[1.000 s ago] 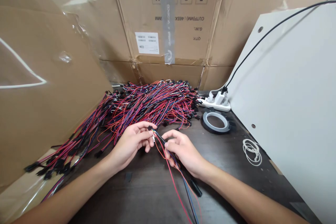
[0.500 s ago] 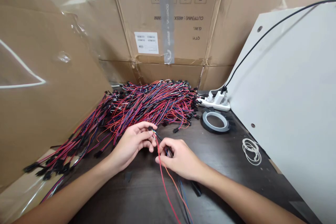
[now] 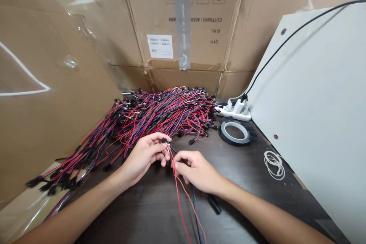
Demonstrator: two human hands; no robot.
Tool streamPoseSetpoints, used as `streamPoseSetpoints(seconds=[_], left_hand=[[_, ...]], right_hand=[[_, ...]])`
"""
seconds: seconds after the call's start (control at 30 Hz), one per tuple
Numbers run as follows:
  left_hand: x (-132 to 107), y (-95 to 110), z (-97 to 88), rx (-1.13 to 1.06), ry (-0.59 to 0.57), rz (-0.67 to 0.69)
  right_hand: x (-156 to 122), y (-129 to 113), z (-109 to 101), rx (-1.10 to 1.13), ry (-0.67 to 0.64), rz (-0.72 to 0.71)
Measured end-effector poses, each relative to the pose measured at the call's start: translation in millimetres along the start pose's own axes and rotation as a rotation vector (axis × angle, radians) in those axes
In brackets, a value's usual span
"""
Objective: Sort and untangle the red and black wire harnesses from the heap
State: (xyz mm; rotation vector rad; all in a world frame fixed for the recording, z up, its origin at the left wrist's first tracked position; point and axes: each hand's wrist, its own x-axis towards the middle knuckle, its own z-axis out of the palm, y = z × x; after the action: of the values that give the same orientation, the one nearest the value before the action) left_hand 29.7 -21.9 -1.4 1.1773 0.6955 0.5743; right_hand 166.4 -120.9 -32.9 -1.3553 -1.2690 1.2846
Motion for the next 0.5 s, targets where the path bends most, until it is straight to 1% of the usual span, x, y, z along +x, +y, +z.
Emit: streamPoseSetpoints(seconds=[0.2,0.5], left_hand=[[0.5,1.1,0.6,0.015,0.001,-0.004],[1.5,-1.5,-0.9,0.019,-0.024,0.0]], right_hand=[[-0.1,-3.4,-1.8,0.029,-0.016,0.021],[1.2,0.6,-2.5,0.06,-0.045,0.049]])
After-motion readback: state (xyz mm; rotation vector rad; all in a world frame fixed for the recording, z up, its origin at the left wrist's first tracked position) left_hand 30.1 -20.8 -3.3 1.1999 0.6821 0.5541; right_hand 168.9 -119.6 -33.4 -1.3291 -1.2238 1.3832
